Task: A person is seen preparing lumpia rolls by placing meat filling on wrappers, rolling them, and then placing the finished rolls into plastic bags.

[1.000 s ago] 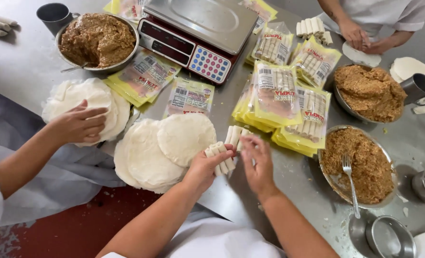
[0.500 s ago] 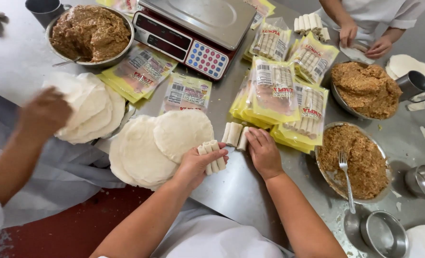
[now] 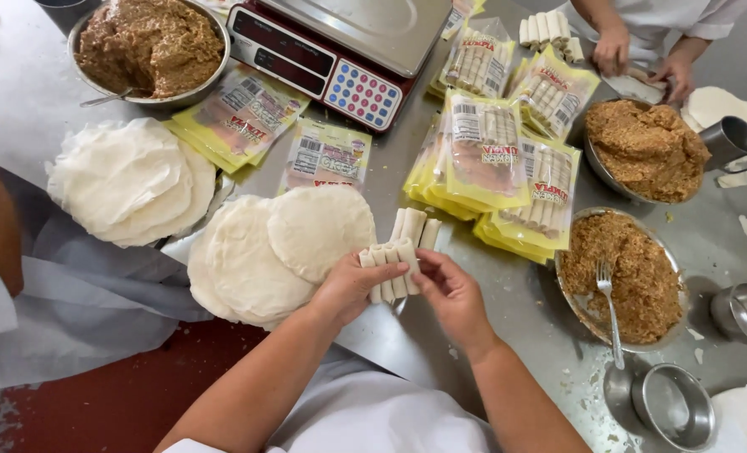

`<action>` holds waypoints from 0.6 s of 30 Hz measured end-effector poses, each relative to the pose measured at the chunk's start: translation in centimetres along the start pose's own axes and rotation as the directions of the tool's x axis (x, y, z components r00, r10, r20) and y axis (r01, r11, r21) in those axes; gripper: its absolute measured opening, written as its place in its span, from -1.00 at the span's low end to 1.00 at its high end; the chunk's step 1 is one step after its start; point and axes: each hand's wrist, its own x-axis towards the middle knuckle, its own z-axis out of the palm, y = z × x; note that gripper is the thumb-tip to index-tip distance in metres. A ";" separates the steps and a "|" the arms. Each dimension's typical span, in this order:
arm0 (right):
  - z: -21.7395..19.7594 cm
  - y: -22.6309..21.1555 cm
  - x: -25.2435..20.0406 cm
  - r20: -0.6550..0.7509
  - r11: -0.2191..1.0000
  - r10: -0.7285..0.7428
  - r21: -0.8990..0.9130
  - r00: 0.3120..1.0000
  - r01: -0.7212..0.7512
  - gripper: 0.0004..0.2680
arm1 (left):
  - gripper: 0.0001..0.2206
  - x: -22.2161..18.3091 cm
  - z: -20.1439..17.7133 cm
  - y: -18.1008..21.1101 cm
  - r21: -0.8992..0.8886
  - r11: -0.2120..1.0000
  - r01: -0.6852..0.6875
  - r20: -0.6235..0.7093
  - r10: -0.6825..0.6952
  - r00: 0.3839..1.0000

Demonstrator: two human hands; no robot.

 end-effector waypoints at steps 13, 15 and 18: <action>2.8 0.3 -1.2 -0.003 0.933 -0.241 -0.277 0.971 0.230 -0.71 | -0.64 0.4 -0.9 0.0 0.011 0.999 0.053 -0.085 -0.052 0.995; 2.7 0.8 -1.0 0.020 0.935 -0.237 -0.267 0.971 0.233 -0.70 | -0.62 0.8 -1.3 -0.4 -0.005 0.999 0.039 -0.091 -0.039 0.995; 3.2 0.6 -1.4 0.096 0.898 -0.247 -0.352 0.964 0.265 -0.66 | -0.61 1.1 -1.8 -1.1 0.049 0.997 0.058 -0.112 -0.052 0.992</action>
